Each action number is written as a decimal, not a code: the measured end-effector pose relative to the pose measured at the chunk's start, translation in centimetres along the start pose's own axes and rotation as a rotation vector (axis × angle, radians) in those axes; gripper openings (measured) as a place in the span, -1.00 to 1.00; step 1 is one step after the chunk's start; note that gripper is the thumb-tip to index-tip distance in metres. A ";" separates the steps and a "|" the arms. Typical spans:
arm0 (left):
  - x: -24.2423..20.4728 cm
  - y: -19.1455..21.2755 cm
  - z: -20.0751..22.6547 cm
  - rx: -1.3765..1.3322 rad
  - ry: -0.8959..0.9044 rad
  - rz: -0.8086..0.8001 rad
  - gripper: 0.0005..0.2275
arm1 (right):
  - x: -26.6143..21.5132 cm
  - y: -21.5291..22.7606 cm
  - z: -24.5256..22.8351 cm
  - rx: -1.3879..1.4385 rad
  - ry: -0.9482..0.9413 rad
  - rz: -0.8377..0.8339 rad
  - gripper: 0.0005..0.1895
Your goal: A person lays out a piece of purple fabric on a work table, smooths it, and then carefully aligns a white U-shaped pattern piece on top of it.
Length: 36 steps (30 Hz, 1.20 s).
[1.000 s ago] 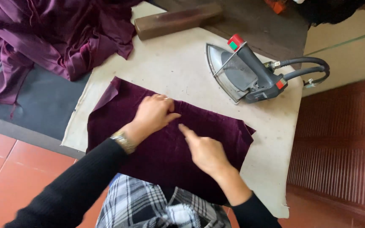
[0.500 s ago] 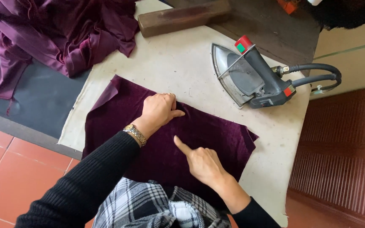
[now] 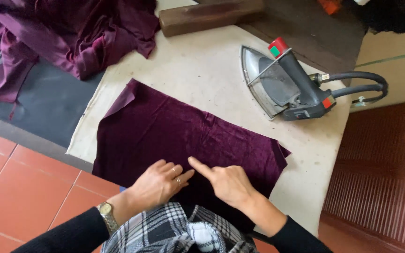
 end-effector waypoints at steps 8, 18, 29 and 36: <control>-2.0 -1.7 0.4 0.028 0.031 -0.096 -0.65 | 3.6 0.8 1.1 -0.236 0.157 0.018 0.00; -2.4 -1.8 0.4 -0.006 0.060 -0.009 -0.69 | 5.9 3.7 6.0 -0.200 -0.052 0.047 -0.20; 1.6 -0.3 -5.8 -0.221 0.246 0.093 -0.83 | 3.0 3.4 0.1 -0.002 0.088 0.128 -0.48; 7.9 -5.0 -13.0 -0.092 0.488 -0.376 -0.65 | 4.3 4.3 -3.6 0.282 0.079 0.154 -0.64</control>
Point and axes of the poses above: each hand's wrist, its own x-axis towards the middle knuckle, its own y-axis out of the back of the hand, z = x × y, the point moved 7 cm from there along x, towards the middle knuckle, and after that the axes turned 12 degrees about x, right-handed, at the moved point
